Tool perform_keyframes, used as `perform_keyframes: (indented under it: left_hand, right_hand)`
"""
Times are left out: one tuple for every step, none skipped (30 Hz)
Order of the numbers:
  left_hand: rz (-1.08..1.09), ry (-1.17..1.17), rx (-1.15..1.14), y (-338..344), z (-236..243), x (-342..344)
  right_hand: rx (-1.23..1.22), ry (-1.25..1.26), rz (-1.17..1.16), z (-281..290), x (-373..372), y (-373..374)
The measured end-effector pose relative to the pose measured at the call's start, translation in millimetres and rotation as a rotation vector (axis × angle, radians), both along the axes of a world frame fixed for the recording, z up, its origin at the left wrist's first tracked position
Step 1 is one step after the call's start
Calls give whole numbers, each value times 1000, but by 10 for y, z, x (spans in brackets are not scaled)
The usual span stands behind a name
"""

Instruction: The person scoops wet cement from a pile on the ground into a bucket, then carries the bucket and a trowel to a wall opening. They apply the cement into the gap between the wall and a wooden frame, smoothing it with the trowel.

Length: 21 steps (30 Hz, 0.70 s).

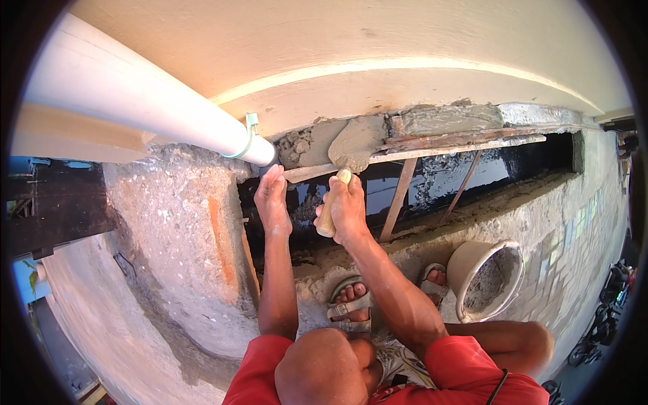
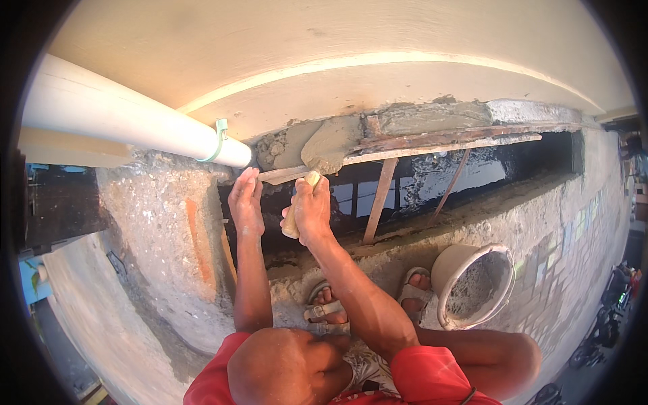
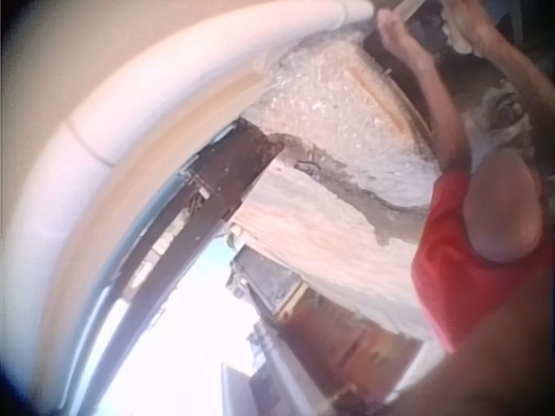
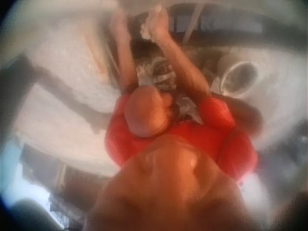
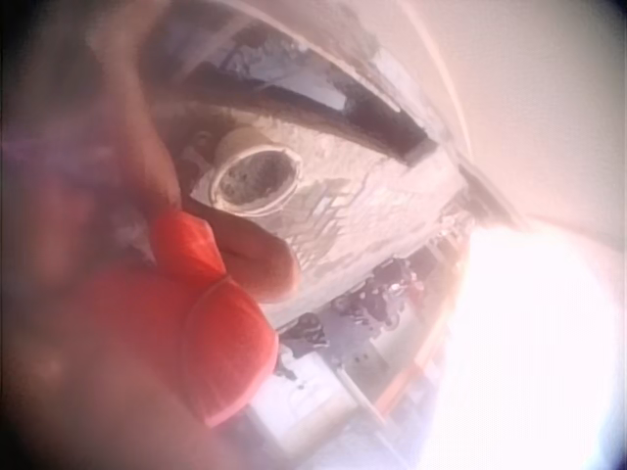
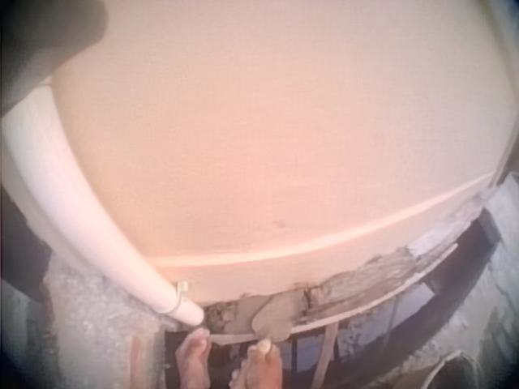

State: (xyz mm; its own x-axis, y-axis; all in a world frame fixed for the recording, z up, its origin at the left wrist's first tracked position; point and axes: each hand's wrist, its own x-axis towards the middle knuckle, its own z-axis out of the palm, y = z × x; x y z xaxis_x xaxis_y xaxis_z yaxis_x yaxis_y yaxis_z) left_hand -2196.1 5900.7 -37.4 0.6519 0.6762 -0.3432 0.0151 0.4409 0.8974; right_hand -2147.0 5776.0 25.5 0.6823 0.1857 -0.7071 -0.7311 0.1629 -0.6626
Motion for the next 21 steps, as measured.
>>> perform_keyframes:
  left_hand:
    - [2, 7, -1, -4, 12, 3]
    - [4, 14, -1, -1, 34, -2]
    - [6, 21, -1, 4, 49, -9]
    - [2, 27, 0, -3, 53, 1]
    - [-2, 33, 1, -8, 57, 10]
    - [-5, 39, 2, -21, 60, 25]
    - [-1, 33, -9, -16, 65, 23]
    - [4, 26, -21, -14, 64, 24]
    - [8, 19, -33, -13, 60, 29]
    - [6, 18, -34, -3, 54, 21]
    - [5, 17, -36, 11, 43, 17]
    - [3, 15, -39, 13, 30, 20]
    - [0, 9, -38, 4, 18, 24]
    - [-4, 4, -38, -13, 4, 33]
    - [-8, -2, -39, -28, -14, 46]
    - [-10, -21, -39, -7, -45, 24]
    - [-5, -36, -35, 42, -68, -21]
    - [0, -52, -31, 91, -88, -71]
    - [-8, -62, -45, 71, -90, -52]
    - [-11, -68, -51, 69, -92, -56]
    - [-13, -73, -57, 73, -95, -67]
  right_hand:
    - [7, 22, 26, 13, -4, -8]
    - [15, 44, 53, 35, -18, -10]
    - [23, 66, 80, 57, -37, -5]
    - [17, 69, 113, 76, -64, 19]
    - [2, 61, 112, 78, -86, 64]
    - [-12, 53, 111, 75, -98, 86]
    - [-14, 43, 129, 65, -114, 90]
    - [-15, 33, 147, 52, -129, 90]
    - [-18, 22, 165, 47, -145, 89]
    - [-35, 8, 200, 63, -181, 98]
    - [-54, -7, 235, 86, -224, 110]
    - [-73, -23, 269, 102, -264, 105]
    - [-75, -24, 298, 72, -294, 93]
    - [-75, -9, 330, 61, -338, 45]
    - [-76, 6, 361, 66, -373, -37]
    - [-73, 25, 398, 105, -416, -104]
    - [-66, 70, 459, 178, -458, -165]
    - [-80, 39, 516, 229, -520, -227]
    - [-107, 2, 565, 278, -551, -332]
    - [-126, -33, 618, 317, -588, -414]
    - [-162, -53, 694, 364, -607, -486]
